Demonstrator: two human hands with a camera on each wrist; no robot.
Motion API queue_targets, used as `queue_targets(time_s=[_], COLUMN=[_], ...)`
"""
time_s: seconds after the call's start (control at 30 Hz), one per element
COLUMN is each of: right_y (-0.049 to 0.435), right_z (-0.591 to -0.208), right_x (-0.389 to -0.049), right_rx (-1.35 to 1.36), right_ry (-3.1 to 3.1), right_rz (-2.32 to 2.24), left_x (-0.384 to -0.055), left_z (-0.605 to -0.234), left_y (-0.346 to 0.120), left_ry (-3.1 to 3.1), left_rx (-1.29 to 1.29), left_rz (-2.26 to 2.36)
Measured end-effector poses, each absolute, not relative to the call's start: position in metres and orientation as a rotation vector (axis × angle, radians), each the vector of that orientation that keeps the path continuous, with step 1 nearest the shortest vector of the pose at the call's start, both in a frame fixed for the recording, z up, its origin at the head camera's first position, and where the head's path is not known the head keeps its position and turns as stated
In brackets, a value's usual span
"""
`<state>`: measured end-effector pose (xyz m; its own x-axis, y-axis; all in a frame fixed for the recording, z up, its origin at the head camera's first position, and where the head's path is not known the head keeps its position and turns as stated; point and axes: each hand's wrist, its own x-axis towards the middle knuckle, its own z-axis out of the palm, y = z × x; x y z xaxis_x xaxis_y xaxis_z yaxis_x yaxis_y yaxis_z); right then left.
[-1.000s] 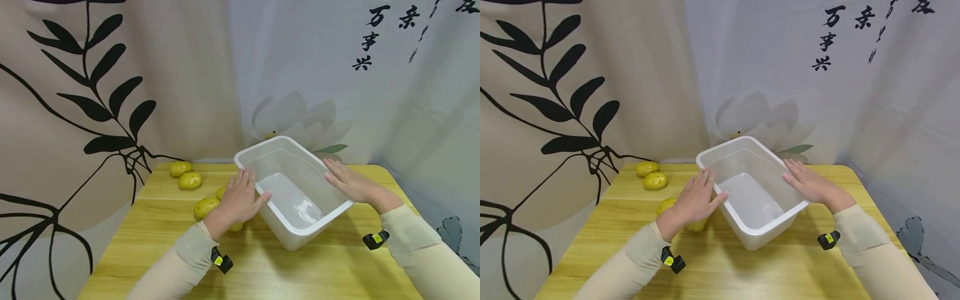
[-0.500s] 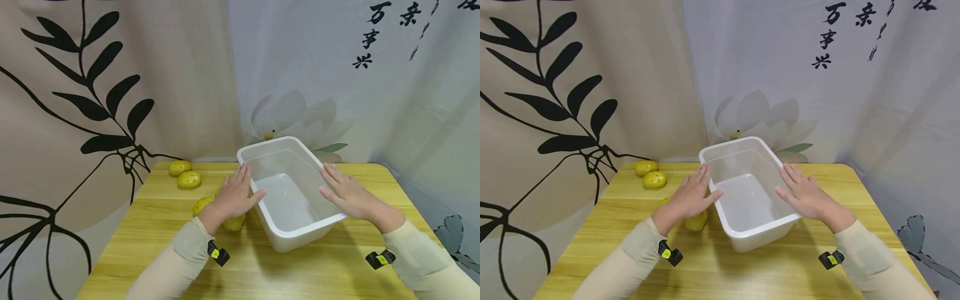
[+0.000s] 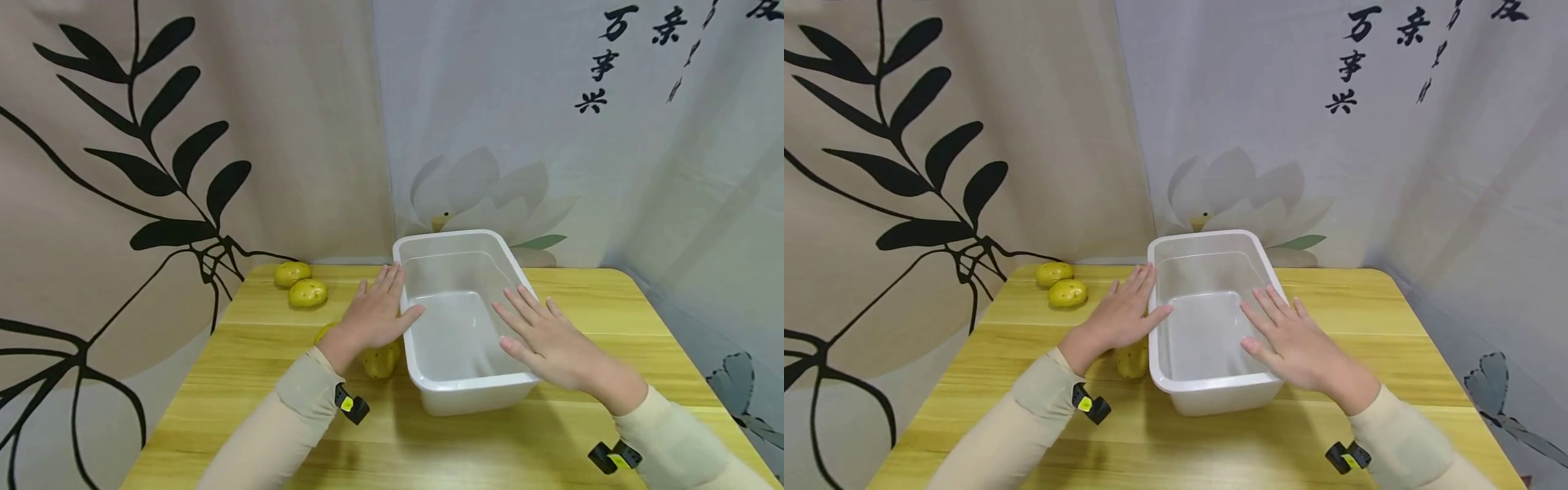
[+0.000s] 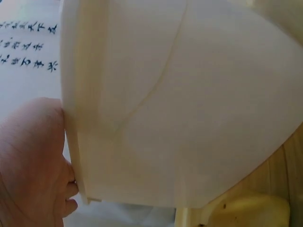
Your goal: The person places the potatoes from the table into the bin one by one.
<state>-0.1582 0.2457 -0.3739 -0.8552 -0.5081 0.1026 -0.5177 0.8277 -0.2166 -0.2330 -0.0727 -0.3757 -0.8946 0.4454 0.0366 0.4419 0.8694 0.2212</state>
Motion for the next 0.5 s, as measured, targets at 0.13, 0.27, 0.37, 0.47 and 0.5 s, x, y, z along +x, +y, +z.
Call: queue_targets(time_s=[0.13,0.27,0.37,0.47,0.5], right_y=[0.236,0.228,0.224,0.222,0.223], right_z=[-0.373,-0.373,-0.374,-0.372,-0.371], right_x=[-0.152,-0.146,-0.141,-0.141,-0.142], right_rx=[0.844,0.836,0.823,0.826,0.828], right_ry=[-2.957,-2.951,-2.944,-2.951,-2.957], right_rz=[0.321,0.323,0.341,0.397,0.412], left_x=[-0.238,-0.241,-0.243,-0.243,-0.242], left_z=[-0.378,-0.380,-0.380,-0.380,-0.380], left_y=[-0.077,-0.082,-0.086,-0.089,-0.089], left_ry=[3.016,3.005,2.998,3.004,3.010], left_rx=[0.736,0.758,0.773,0.800,0.811], left_rz=[0.355,0.373,0.371,0.385,0.393])
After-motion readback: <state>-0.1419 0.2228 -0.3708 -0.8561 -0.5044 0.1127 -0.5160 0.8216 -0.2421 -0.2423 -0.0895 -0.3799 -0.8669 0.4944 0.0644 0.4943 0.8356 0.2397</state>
